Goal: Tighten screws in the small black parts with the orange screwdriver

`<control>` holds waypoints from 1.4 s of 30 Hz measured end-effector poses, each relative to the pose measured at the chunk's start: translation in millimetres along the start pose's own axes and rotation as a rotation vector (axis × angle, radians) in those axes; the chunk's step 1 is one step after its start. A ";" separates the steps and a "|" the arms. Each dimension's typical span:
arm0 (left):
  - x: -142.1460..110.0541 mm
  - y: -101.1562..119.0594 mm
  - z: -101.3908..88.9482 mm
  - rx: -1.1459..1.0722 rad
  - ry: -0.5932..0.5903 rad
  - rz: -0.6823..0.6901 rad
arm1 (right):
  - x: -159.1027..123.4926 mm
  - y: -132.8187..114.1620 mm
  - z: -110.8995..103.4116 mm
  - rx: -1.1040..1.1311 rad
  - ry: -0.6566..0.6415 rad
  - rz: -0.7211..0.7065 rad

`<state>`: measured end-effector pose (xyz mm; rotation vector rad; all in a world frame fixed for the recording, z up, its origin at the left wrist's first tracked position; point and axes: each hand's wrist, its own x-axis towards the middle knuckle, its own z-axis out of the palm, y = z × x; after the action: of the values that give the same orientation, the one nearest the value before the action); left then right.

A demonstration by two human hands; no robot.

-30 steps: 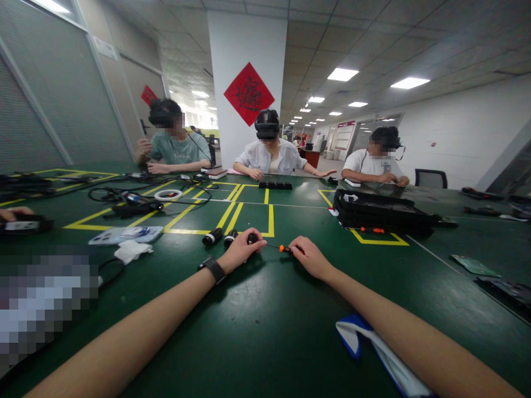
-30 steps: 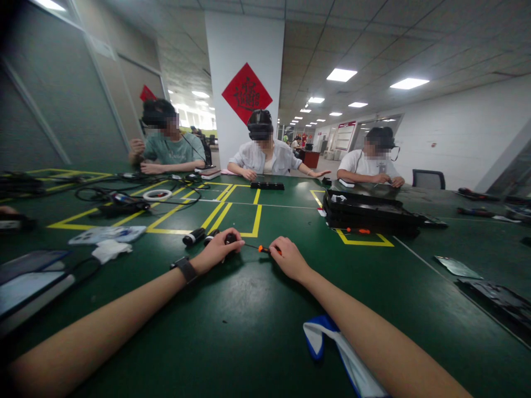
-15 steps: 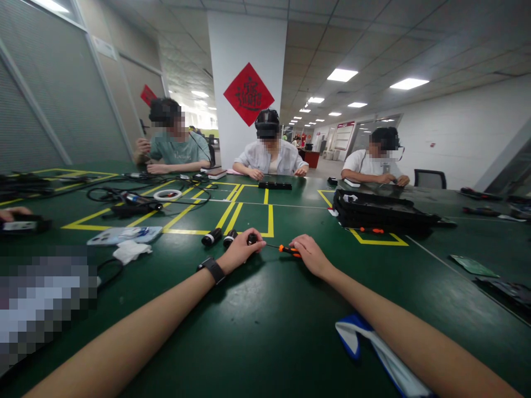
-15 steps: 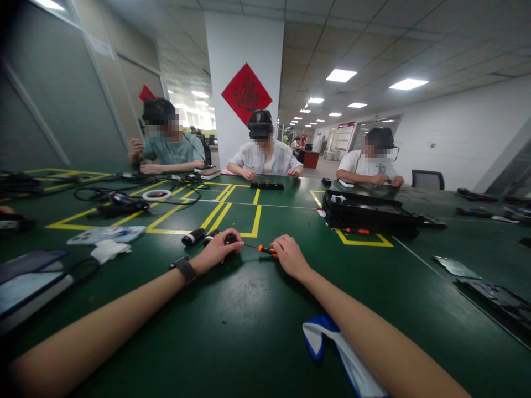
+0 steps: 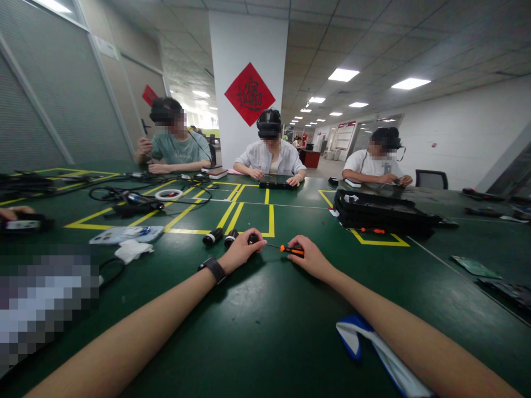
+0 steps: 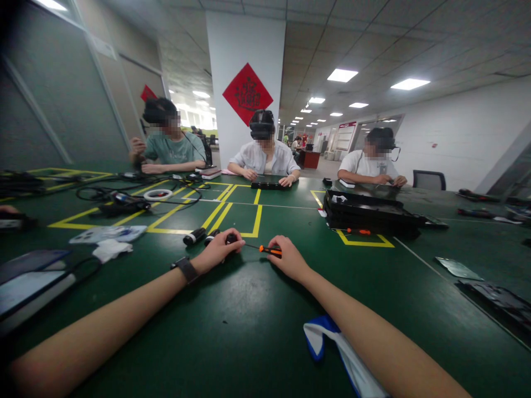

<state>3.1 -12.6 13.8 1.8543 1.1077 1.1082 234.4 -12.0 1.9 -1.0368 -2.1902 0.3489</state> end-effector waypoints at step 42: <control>0.5 -1.0 0.3 -0.010 0.003 0.016 | -0.1 -0.6 -0.2 -0.020 0.030 0.014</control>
<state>3.2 -11.7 13.0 1.8577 1.0886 1.1245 234.2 -12.5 2.4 -1.0624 -2.1648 0.3162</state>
